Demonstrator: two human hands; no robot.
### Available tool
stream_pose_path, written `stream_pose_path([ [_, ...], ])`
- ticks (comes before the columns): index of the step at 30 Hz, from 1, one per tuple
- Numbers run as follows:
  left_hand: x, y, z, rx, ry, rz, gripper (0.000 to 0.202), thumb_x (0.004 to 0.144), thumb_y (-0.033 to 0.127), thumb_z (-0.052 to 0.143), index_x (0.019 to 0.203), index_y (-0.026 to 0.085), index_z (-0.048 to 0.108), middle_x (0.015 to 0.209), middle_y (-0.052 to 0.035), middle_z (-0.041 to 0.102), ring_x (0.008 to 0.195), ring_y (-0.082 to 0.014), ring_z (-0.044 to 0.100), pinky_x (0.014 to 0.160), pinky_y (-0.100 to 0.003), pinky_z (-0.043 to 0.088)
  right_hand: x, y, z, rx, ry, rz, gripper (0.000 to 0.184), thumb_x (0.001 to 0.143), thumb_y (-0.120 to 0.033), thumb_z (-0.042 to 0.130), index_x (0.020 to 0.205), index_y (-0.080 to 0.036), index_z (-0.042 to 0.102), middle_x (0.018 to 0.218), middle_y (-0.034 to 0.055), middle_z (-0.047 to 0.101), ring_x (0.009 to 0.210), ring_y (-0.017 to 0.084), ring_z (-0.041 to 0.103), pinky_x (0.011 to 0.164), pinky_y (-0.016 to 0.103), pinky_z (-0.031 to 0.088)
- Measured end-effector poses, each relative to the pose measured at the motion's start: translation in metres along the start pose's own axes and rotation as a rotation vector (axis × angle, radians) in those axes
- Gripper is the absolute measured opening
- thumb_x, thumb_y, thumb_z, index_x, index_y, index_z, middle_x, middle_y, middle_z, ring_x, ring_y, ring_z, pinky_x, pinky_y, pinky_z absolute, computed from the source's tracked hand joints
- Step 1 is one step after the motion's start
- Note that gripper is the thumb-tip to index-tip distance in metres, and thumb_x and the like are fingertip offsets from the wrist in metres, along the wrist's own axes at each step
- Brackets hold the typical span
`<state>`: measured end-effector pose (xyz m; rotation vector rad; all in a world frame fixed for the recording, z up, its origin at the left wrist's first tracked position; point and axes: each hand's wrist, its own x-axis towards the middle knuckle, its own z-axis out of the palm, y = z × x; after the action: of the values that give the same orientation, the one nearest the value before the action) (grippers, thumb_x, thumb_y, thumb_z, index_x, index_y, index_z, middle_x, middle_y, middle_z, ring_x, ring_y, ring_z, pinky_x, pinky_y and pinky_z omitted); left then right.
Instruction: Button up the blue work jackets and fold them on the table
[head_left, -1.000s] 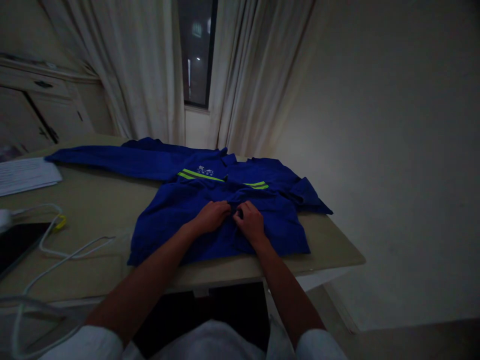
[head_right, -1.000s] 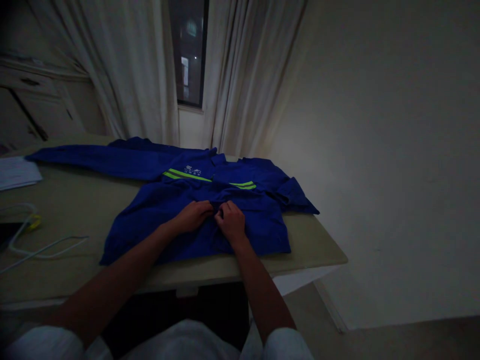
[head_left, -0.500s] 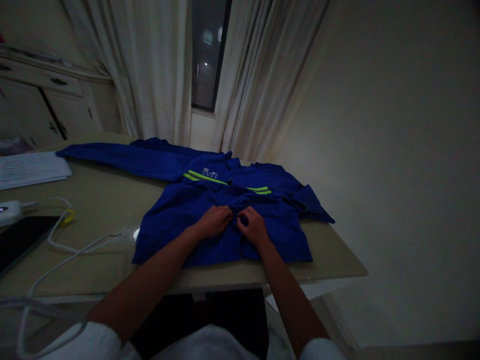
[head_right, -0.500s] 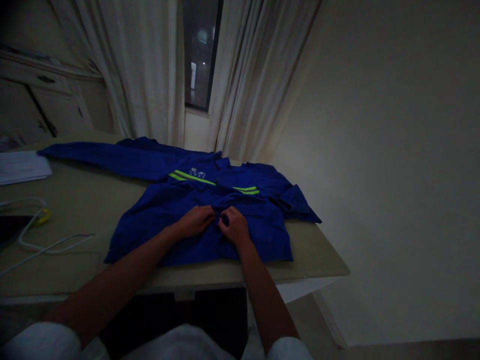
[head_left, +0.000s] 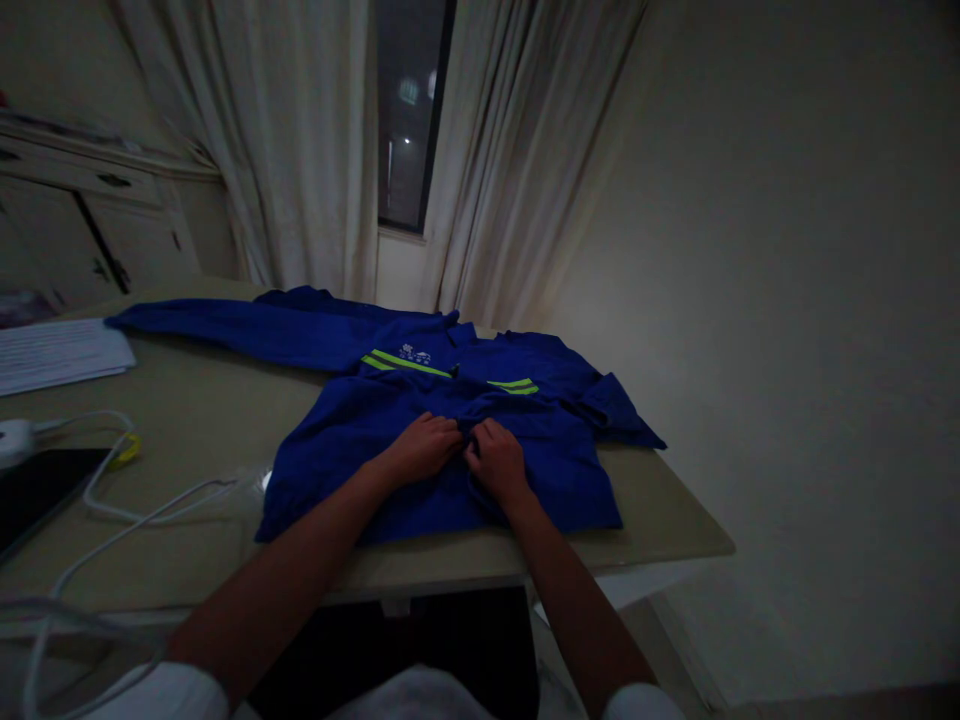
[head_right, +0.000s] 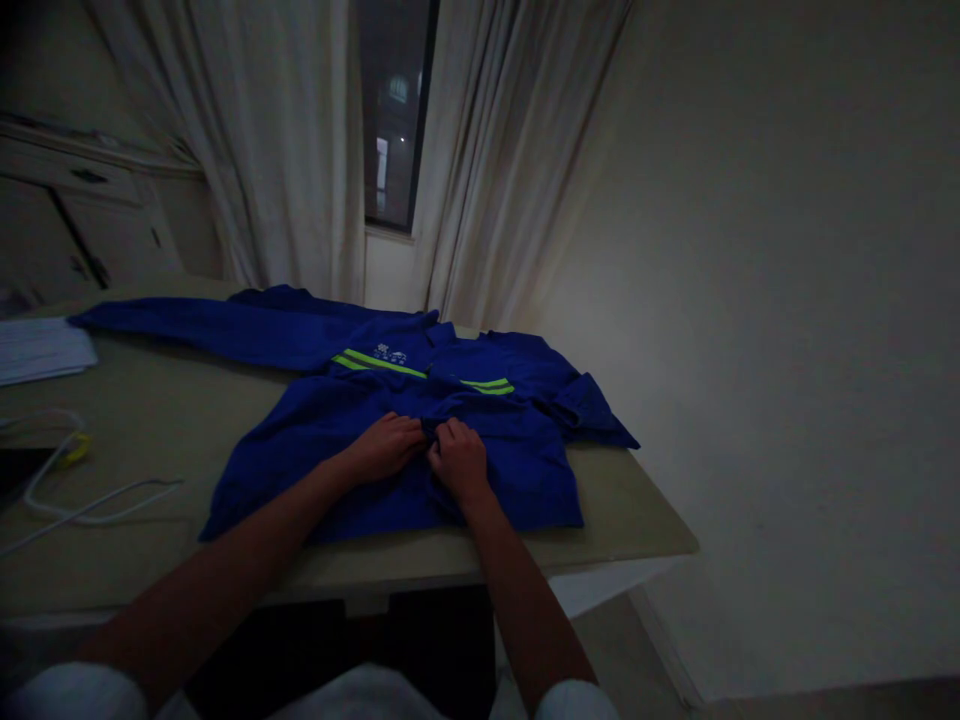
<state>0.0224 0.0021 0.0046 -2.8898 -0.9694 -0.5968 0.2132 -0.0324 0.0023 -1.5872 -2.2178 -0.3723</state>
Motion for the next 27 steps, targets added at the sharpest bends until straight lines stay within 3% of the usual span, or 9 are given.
stream_pose_path([
  [7, -0.001, -0.004, 0.001, 0.077, 0.006, -0.005, 0.020, 0.104, 0.023, 0.048, 0.099, 0.022, 0.067, 0.102, -0.0063, 0.070, 0.095, -0.0239, 0.062, 0.083, -0.039, 0.039, 0.000, -0.004, -0.002, -0.036, -0.013, -0.015, 0.004, 0.089, -0.018, 0.064, 0.091, -0.021, 0.063, 0.099, 0.0087, 0.067, 0.093, 0.024, 0.060, 0.079, 0.034, 0.042],
  [13, -0.001, -0.004, 0.013, 0.049, -0.045, -0.119, 0.027, 0.091, 0.005, 0.052, 0.109, 0.022, 0.065, 0.114, -0.0079, 0.070, 0.103, -0.0268, 0.063, 0.083, -0.040, 0.044, 0.000, -0.002, -0.002, 0.008, -0.059, -0.111, 0.003, 0.091, -0.019, 0.064, 0.094, -0.019, 0.066, 0.100, 0.0091, 0.070, 0.094, 0.024, 0.061, 0.083, 0.036, 0.041],
  [19, 0.000, -0.007, 0.013, -0.052, -0.043, -0.135, 0.033, 0.093, 0.005, 0.048, 0.112, 0.026, 0.065, 0.112, -0.0046, 0.071, 0.098, -0.0248, 0.064, 0.079, -0.037, 0.045, -0.002, 0.007, -0.001, 0.120, 0.009, -0.091, 0.010, 0.095, -0.016, 0.063, 0.100, -0.021, 0.070, 0.103, 0.0067, 0.072, 0.099, 0.022, 0.063, 0.086, 0.035, 0.041],
  [27, 0.001, -0.012, 0.015, -0.059, -0.051, -0.088, 0.039, 0.091, 0.004, 0.050, 0.118, 0.027, 0.067, 0.117, -0.0051, 0.071, 0.101, -0.0231, 0.065, 0.084, -0.035, 0.045, -0.004, 0.013, 0.002, 0.196, -0.012, -0.099, 0.014, 0.099, -0.016, 0.062, 0.106, -0.020, 0.073, 0.106, 0.0071, 0.073, 0.101, 0.020, 0.066, 0.089, 0.033, 0.045],
])
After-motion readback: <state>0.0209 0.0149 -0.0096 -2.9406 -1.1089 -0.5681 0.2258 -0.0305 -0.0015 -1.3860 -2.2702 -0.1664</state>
